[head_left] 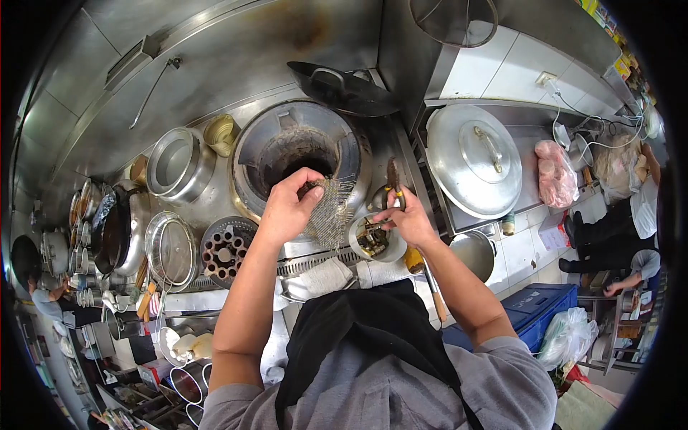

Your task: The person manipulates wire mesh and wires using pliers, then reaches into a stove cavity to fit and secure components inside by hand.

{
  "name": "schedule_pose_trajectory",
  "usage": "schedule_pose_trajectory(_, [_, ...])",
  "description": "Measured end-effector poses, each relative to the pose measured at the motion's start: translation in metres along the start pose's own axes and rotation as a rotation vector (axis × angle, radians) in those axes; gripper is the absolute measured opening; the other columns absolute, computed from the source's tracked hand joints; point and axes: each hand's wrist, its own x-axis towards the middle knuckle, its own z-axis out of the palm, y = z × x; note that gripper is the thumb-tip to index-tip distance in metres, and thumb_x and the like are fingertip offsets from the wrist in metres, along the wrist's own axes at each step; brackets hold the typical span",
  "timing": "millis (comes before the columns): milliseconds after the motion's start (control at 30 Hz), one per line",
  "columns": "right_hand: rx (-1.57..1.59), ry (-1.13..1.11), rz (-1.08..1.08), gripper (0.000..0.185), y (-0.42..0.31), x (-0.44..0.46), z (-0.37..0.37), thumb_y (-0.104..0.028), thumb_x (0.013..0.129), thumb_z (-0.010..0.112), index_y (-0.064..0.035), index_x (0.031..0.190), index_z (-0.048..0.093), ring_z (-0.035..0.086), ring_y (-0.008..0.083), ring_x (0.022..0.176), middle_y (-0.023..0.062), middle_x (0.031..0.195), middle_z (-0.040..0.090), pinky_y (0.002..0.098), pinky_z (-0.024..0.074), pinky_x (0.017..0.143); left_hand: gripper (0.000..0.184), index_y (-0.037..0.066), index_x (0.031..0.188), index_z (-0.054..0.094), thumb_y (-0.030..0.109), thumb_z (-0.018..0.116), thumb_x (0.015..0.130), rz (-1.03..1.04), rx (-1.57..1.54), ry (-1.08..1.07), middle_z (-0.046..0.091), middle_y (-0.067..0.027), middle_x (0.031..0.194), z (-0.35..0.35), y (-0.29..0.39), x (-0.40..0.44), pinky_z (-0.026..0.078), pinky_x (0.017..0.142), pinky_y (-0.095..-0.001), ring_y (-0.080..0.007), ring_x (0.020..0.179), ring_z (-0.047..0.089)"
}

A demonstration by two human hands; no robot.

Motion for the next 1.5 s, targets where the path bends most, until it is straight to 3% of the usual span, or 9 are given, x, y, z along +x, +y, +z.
schedule_pose_trajectory(267, [0.282,-0.334,0.114,0.037,-0.003,-0.012,0.015,0.018,0.079,0.043,-0.0089,0.104,0.05,0.071,0.0227,0.085,0.0049,0.097,0.049,0.0294,0.0586,0.063,0.022,0.0,0.099,0.064,0.02,0.057,0.101,-0.045,-0.326,-0.188,0.06,-0.0001,0.08,0.001,-0.044,0.009,0.041,0.066,-0.0228,-0.0073,0.074,0.051])
schedule_pose_trajectory(367, [0.529,-0.454,0.077,0.017,-0.033,-0.016,0.031,0.003,0.087,0.05,-0.01,0.099,0.049,0.051,0.0149,0.064,0.0046,0.085,0.052,0.0265,0.0357,0.05,0.039,0.002,0.096,0.066,0.039,0.055,0.101,-0.196,-0.6,-0.289,0.056,0.0023,0.074,0.024,-0.043,0.013,0.029,0.049,-0.0222,-0.0059,0.059,0.042])
schedule_pose_trajectory(467, [0.608,-0.338,0.004,0.003,-0.057,-0.002,0.044,-0.008,0.097,0.05,-0.0111,0.099,0.05,0.046,0.0121,0.062,0.0025,0.079,0.05,0.0259,0.0305,0.052,0.033,0.001,0.093,0.065,0.031,0.054,0.104,-0.175,-0.392,-0.302,0.061,-0.0025,0.081,0.041,-0.03,0.014,0.045,0.077,-0.0265,-0.01,0.082,0.055])
schedule_pose_trajectory(633, [0.473,-0.299,-0.158,0.022,-0.058,0.018,0.056,-0.03,0.106,0.049,-0.0094,0.098,0.051,0.048,0.012,0.063,0.0014,0.079,0.051,0.0288,0.0413,0.054,0.03,0.008,0.096,0.063,0.034,0.052,0.104,-0.154,-0.607,-0.273,0.059,0.0009,0.079,0.04,0.003,0.015,0.038,0.057,-0.0224,-0.0061,0.068,0.05])
schedule_pose_trajectory(800, [0.461,-0.302,-0.177,0.024,-0.052,0.023,0.046,-0.028,0.101,0.059,-0.0047,0.101,0.061,0.056,0.0118,0.075,0.0011,0.087,0.057,0.0298,0.0501,0.063,0.036,0.004,0.093,0.063,0.036,0.053,0.104,0.051,-0.387,-0.001,0.061,-0.0008,0.077,0.035,-0.016,0.026,0.044,0.063,-0.0277,-0.0108,0.069,0.054])
schedule_pose_trajectory(900, [0.144,-0.163,-0.326,0.025,-0.05,0.02,0.05,-0.026,0.1,0.06,-0.0026,0.101,0.069,0.058,0.0093,0.083,0.0006,0.097,0.064,0.0261,0.0495,0.072,0.041,-0.002,0.078,0.062,0.034,0.062,0.098,0.098,0.06,0.345,0.055,-0.0176,0.061,0.01,0.007,0.028,0.045,0.057,-0.0374,-0.0248,0.054,0.05])
schedule_pose_trajectory(1167, [-0.186,-0.613,-0.214,0.021,-0.078,-0.011,0.027,-0.011,0.095,0.065,0.0003,0.111,0.058,0.066,0.0146,0.104,0.0059,0.103,0.066,0.0314,0.0498,0.091,0.044,0.0,0.075,0.061,0.039,0.066,0.093,0.2,0.406,0.221,0.059,-0.0216,0.066,-0.035,0.057,0.023,0.045,0.057,-0.0462,-0.0438,0.064,0.057])
schedule_pose_trajectory(1267, [-0.304,-0.648,-0.247,0.02,-0.086,-0.021,0.022,-0.005,0.092,0.062,0.0009,0.11,0.057,0.067,0.0176,0.103,0.0091,0.106,0.067,0.0333,0.0502,0.093,0.043,-0.002,0.075,0.058,0.035,0.068,0.094,0.223,0.475,0.159,0.047,-0.0165,0.059,-0.043,0.061,0.022,0.041,0.055,-0.0388,-0.0269,0.054,0.039])
schedule_pose_trajectory(1500, [-0.548,-0.656,-0.32,0.021,-0.102,-0.027,0.02,-0.002,0.088,0.062,0.0013,0.107,0.054,0.067,0.0238,0.105,0.0133,0.11,0.069,0.0361,0.0503,0.091,0.043,-0.001,0.074,0.058,0.036,0.07,0.091,0.257,0.511,0.102,0.047,-0.0177,0.059,-0.045,0.07,0.022,0.039,0.053,-0.0408,-0.0302,0.054,0.039])
